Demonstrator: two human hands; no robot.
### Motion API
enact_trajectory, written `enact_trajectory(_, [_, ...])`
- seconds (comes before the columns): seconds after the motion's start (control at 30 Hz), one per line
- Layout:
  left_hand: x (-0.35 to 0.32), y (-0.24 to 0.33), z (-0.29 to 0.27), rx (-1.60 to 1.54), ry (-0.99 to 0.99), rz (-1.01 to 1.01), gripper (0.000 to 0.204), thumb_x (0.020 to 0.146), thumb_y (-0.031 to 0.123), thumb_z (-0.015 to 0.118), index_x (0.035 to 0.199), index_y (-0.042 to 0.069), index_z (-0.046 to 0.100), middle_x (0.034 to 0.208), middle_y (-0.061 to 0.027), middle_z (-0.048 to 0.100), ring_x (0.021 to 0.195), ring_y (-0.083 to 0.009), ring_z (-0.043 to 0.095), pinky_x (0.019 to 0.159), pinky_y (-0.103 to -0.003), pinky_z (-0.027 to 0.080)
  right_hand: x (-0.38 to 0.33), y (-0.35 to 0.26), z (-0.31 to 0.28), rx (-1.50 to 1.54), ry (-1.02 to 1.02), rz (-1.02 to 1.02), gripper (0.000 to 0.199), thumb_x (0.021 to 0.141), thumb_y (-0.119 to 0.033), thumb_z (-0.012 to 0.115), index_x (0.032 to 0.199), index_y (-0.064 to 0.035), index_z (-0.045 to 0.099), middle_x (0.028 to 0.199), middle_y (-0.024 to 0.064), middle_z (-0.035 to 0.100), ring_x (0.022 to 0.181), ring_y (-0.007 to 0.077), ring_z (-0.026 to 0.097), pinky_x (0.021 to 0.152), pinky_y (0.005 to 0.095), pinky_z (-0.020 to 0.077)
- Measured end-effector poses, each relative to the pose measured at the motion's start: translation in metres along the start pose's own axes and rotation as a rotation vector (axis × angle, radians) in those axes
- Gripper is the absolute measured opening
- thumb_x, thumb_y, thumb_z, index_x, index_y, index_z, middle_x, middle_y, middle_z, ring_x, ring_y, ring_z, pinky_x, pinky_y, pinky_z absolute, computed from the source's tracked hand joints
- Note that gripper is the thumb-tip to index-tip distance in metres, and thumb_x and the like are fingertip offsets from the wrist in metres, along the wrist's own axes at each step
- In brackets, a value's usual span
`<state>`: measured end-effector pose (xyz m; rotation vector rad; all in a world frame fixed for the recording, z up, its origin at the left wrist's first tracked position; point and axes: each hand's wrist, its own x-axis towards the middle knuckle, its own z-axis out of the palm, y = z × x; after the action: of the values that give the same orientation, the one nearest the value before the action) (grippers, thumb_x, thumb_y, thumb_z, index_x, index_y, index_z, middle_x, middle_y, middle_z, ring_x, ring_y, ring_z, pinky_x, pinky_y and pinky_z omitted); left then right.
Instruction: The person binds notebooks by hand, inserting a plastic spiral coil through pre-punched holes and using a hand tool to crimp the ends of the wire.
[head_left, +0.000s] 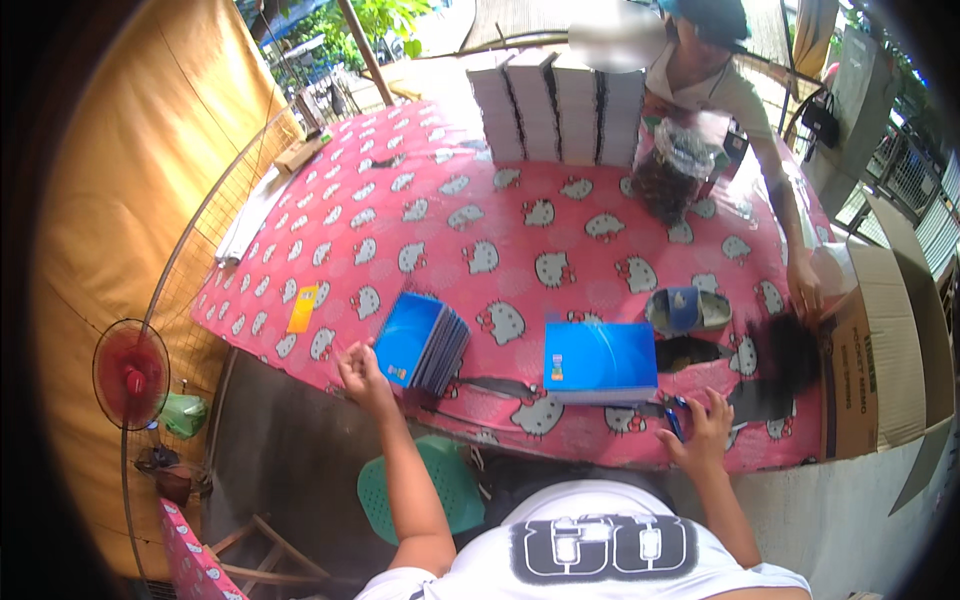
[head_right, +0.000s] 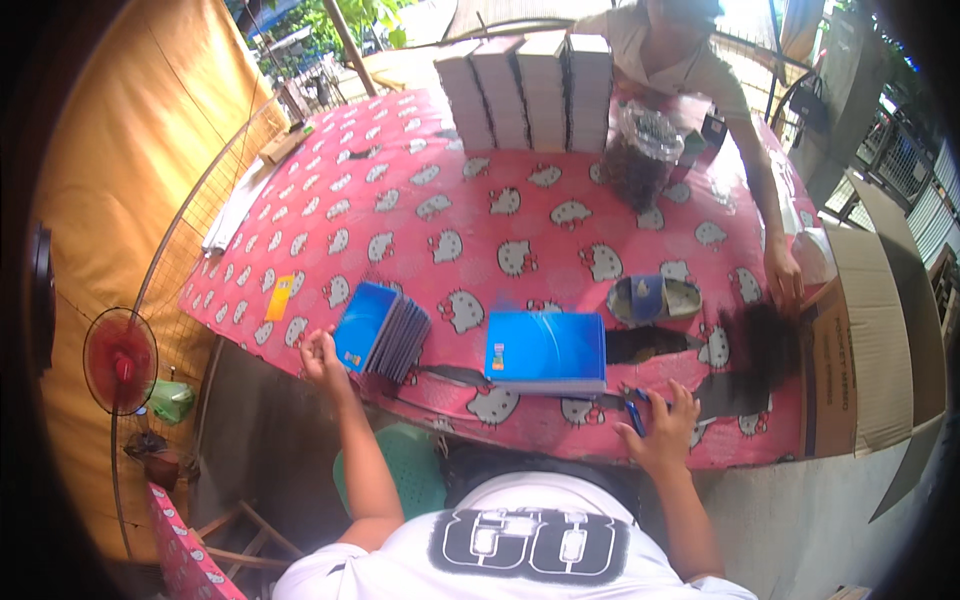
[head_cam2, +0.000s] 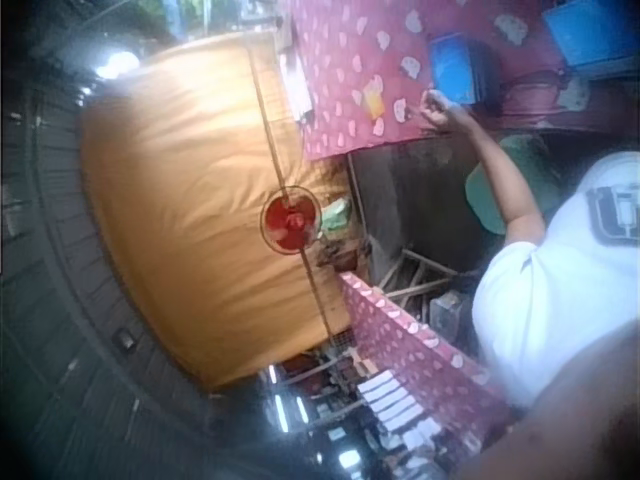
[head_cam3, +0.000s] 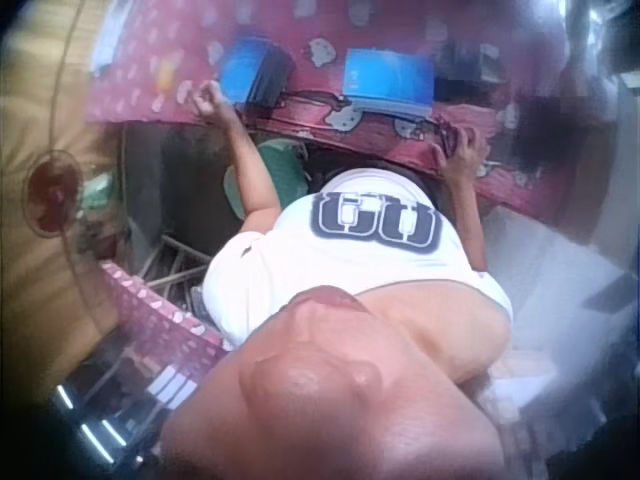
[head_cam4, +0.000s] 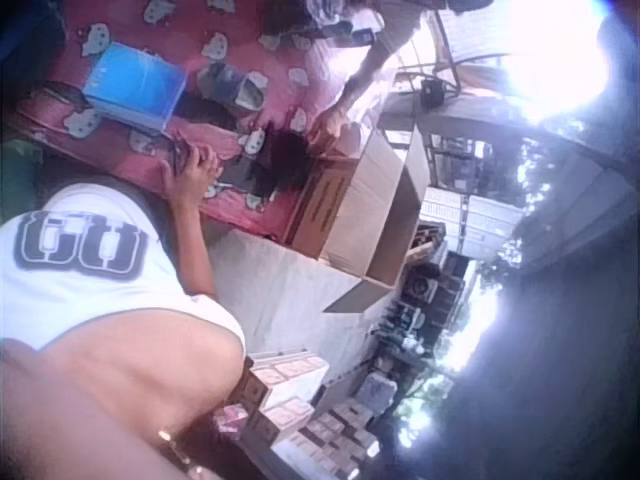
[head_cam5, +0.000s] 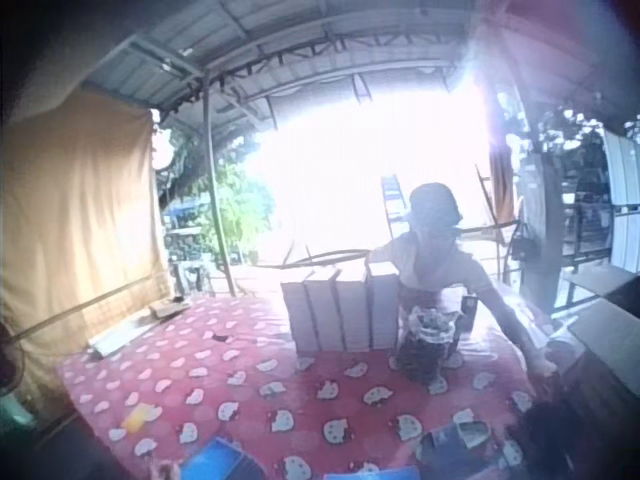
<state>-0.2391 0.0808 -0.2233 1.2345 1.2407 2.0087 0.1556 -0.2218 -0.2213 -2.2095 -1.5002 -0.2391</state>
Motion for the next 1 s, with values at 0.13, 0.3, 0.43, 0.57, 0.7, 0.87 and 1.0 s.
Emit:
enact_trajectory(0.13, [0.010,0.010,-0.001,0.135,-0.093,-0.053,0.012,0.090,0.003,0.057,0.101,-0.001,0.056,0.098,-0.0121,0.066,0.086,-0.0133,0.061,0.078,-0.025,0.049,0.035,0.073,0.012,0.081,0.166,0.153,0.049,0.070,-0.025,0.077,0.109,-0.0016,0.057,0.124,0.0222,0.049,0.116,0.0396,0.046,0.098,0.0452,0.0388])
enact_trajectory(0.3, [0.022,0.030,0.011,0.264,-0.256,-0.251,0.015,0.092,0.006,0.054,0.105,-0.001,0.059,0.100,-0.0111,0.066,0.089,-0.0133,0.062,0.078,-0.025,0.048,0.092,0.119,0.022,-0.118,0.028,0.411,0.036,0.076,-0.022,0.073,0.101,-0.0010,0.059,0.112,0.0204,0.056,0.105,0.0374,0.056,0.084,0.0439,0.0480])
enact_trajectory(0.43, [0.022,0.018,0.003,0.405,-0.214,-0.163,0.018,0.094,0.008,0.053,0.106,-0.002,0.062,0.102,-0.0115,0.066,0.090,-0.0123,0.062,0.077,-0.025,0.048,0.108,0.143,0.043,-0.164,-0.155,0.512,0.027,0.078,-0.020,0.072,0.092,-0.0012,0.059,0.098,0.0196,0.060,0.091,0.0380,0.063,0.075,0.0446,0.0513])
enact_trajectory(0.57, [0.026,0.041,0.004,0.493,-0.211,-0.091,0.023,0.093,0.014,0.058,0.109,-0.002,0.063,0.106,-0.0112,0.067,0.096,-0.0162,0.062,0.084,-0.029,0.047,0.112,0.131,0.020,-0.044,-0.158,0.528,0.021,0.076,-0.009,0.067,0.094,-0.0007,0.060,0.097,0.0202,0.058,0.095,0.0386,0.061,0.079,0.0448,0.0500])
enact_trajectory(0.7, [0.003,0.131,0.076,0.315,-0.353,0.068,0.033,0.090,0.020,0.063,0.116,0.000,0.061,0.113,-0.0115,0.065,0.108,-0.0225,0.059,0.093,-0.034,0.044,0.102,0.151,0.016,-0.034,0.050,0.419,0.024,0.075,-0.001,0.061,0.099,-0.0001,0.060,0.098,0.0204,0.057,0.094,0.0391,0.059,0.080,0.0449,0.0491])
enact_trajectory(0.87, [-0.079,0.181,0.188,0.192,-1.284,0.211,0.036,0.088,0.020,0.065,0.119,0.003,0.059,0.114,-0.0171,0.062,0.108,-0.0301,0.059,0.093,-0.035,0.044,0.114,0.135,-0.013,-0.083,0.001,0.483,0.025,0.080,-0.023,0.066,0.097,-0.0057,0.069,0.089,0.0186,0.061,0.090,0.0361,0.060,0.079,0.0441,0.0482])
enact_trajectory(1.0, [-0.103,0.164,0.220,0.346,-1.766,0.382,0.035,0.081,0.015,0.068,0.113,0.003,0.059,0.102,-0.0166,0.064,0.099,-0.0352,0.060,0.088,-0.038,0.047,0.114,0.123,0.004,0.171,0.277,0.267,0.021,0.068,-0.006,0.074,0.082,-0.0015,0.060,0.083,0.0166,0.061,0.082,0.0344,0.059,0.074,0.0433,0.0470])
